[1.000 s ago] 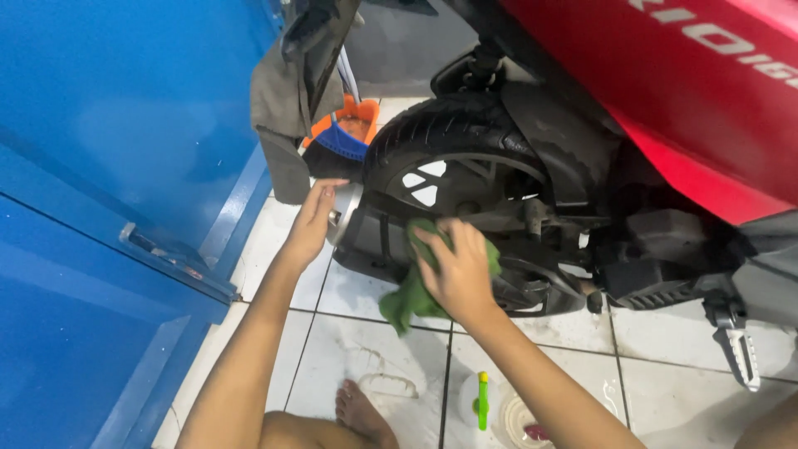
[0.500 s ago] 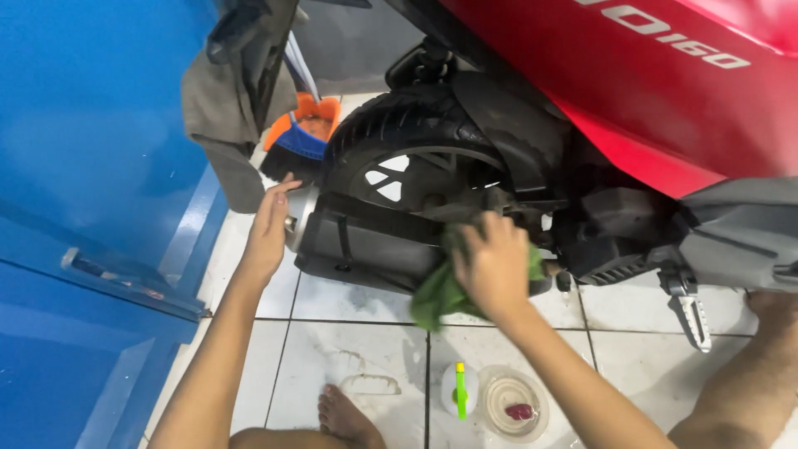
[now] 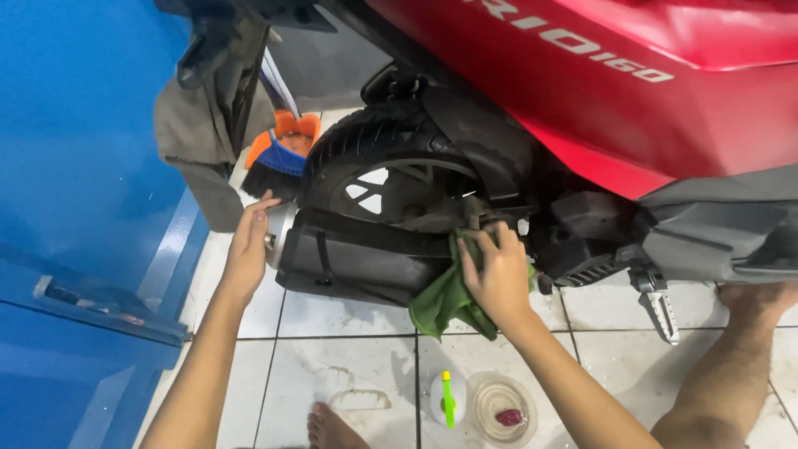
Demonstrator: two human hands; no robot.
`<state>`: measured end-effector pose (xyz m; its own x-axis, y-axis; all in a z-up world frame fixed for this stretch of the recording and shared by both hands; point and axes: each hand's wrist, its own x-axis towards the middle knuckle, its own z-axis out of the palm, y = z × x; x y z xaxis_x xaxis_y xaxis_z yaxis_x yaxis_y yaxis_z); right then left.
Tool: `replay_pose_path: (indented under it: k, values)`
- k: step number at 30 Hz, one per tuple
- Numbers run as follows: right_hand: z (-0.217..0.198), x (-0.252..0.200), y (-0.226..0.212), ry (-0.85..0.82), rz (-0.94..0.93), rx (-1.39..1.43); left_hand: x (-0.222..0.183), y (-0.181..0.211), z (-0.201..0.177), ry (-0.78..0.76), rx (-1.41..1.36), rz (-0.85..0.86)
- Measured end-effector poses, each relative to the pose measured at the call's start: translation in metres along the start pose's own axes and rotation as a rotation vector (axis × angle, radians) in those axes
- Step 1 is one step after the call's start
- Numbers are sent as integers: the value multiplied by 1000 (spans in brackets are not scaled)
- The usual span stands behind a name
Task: The person wipes the rear side panel and exhaust pipe of a red motorcycle using a green cloth. They are sitting on the floor and methodically clean the surfaces of the vehicle.
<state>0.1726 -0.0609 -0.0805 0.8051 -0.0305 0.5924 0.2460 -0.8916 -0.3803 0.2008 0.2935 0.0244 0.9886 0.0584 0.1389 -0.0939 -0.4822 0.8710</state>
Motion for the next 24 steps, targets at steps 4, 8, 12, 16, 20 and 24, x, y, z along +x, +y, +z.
replay_pose_path:
  k: [4, 8, 12, 16, 20, 24]
  values:
    - [8, 16, -32, 26, -34, -116, 6, -5, -3, -38, 29, 4]
    - [9, 15, -34, -77, -136, -143, 0, -3, -4, -38, 15, 29]
    - [6, -5, 3, -8, 61, -14, 1, -5, -3, -31, -13, 53]
    - [10, 2, -4, 92, 103, -25, 9, -17, -4, -30, -17, 103]
    - [-7, 9, -32, 5, -54, -89, 6, -19, -6, -62, 8, 138]
    - [3, -10, 3, 108, 83, 6, 5, -12, -7, -43, 144, 1]
